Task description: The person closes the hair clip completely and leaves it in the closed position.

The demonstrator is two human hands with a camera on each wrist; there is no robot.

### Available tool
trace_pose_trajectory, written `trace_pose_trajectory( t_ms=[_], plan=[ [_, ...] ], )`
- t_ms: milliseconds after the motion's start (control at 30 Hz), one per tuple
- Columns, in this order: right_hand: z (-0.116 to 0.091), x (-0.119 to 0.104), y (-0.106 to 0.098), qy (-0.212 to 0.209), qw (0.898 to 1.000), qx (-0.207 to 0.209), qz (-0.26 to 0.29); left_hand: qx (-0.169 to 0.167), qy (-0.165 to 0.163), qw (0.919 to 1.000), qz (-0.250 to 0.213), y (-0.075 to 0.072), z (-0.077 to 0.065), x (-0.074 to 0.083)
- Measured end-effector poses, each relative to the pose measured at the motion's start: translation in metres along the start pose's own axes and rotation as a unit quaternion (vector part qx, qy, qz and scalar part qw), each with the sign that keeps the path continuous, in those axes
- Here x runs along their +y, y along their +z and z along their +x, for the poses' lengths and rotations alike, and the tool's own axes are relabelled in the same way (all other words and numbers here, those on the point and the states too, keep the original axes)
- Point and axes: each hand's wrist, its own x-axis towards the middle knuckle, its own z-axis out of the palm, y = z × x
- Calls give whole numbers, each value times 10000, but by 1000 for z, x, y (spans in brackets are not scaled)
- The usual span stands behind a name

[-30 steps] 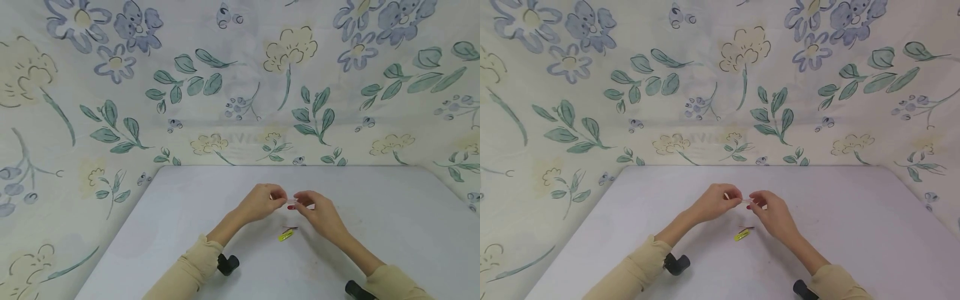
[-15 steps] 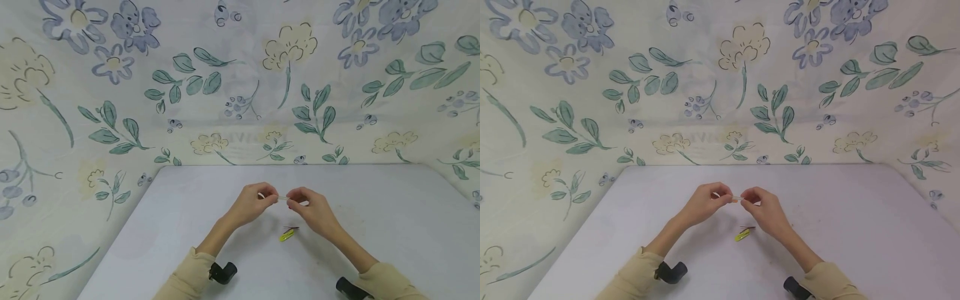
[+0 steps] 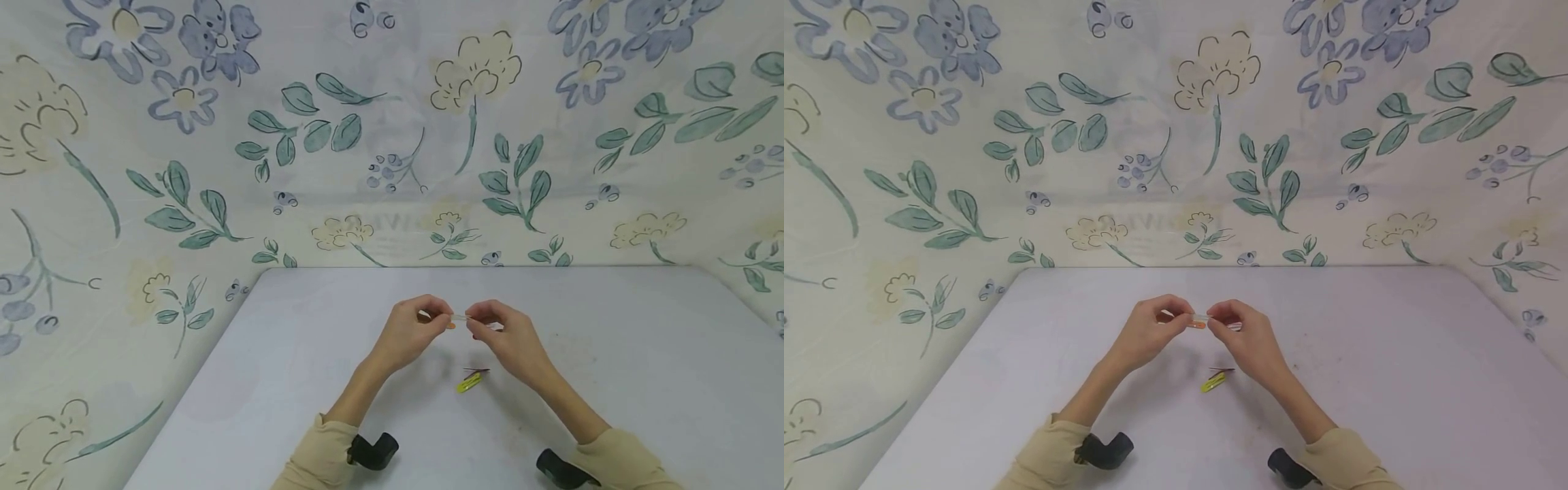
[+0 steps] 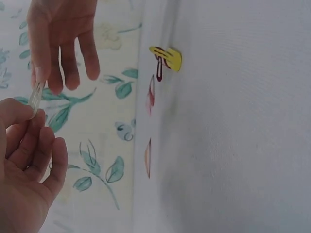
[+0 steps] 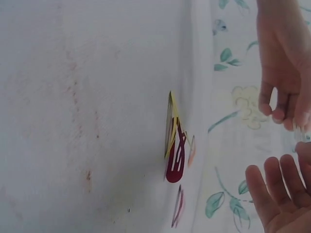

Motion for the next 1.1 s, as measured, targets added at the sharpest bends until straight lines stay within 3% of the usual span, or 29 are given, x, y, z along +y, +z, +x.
trace_pose_trajectory(
  t_ms=[267,633,900,1100],
  plan=[
    [2,-1,1,68,9990,-96,438,211,-48,9994,-268,1,-2,-3],
    [3,-3,2,32,9981,0,609,124,-55,9983,-574,2,-4,-7],
    [-1,-2,-1,117,9983,-179,550,209,156,9987,-449,3,-4,-4],
    [0,-2,-3,136,9995,-238,158,141,150,9986,-491,2,-7,-4]
  ],
)
